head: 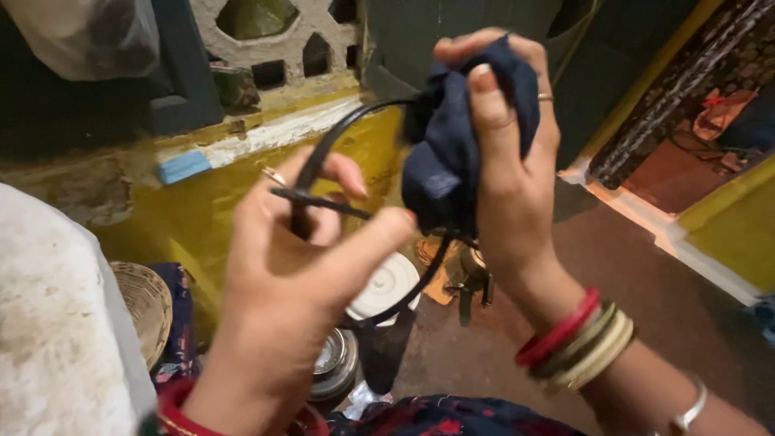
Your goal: The person holds a black headband and wipes it with a dark blue cloth. They repeatedly rub the cloth along the headband's surface and adjust their grip while continuing the cleaning motion.
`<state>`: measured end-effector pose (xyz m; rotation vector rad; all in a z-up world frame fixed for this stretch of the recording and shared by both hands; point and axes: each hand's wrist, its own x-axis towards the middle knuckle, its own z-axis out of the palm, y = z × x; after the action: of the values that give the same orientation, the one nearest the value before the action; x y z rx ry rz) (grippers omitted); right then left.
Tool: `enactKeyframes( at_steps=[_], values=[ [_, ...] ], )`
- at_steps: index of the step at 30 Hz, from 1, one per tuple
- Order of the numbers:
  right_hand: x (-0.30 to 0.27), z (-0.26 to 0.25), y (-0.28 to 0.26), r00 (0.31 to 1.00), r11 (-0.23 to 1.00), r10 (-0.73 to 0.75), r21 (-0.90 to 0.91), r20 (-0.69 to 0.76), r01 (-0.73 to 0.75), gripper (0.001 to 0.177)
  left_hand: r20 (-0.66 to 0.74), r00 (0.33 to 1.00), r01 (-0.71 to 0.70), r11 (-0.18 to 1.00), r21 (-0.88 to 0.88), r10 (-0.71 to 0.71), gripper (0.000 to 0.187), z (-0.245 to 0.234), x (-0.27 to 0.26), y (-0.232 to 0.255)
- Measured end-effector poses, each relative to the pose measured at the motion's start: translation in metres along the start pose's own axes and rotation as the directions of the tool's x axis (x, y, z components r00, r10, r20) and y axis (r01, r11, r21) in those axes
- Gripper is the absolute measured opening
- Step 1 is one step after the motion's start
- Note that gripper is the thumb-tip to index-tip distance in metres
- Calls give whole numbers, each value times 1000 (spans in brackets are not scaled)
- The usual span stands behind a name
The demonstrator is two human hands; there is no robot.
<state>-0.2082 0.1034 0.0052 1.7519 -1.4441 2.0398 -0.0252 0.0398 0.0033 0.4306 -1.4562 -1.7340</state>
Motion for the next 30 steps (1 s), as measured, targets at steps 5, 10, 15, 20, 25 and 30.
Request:
enactKeyframes(
  at_steps=[5,10,15,20,25,30],
  values=[
    [9,7,26,989,984,145,105,24,-146,23,-26,999,-24,992,126,27,31,1,-1,-2],
    [32,-3,63,850,806,516,274,107,-524,24,-141,987,-43,963,265,82,30,3,-17,-11],
    [44,-12,73,642,431,695,529,322,-731,23,-59,994,-55,910,412,87,33,-9,-17,-9],
    [2,33,27,922,907,382,164,65,-387,36,-298,949,-50,985,163,98,29,2,-8,-13],
    [-15,52,17,995,949,98,-303,20,-87,32,-351,930,-66,990,128,108,27,15,2,-18],
    [-4,30,35,966,934,245,-248,-84,-259,25,-276,932,-147,943,298,233,35,16,-1,-25]
  ],
)
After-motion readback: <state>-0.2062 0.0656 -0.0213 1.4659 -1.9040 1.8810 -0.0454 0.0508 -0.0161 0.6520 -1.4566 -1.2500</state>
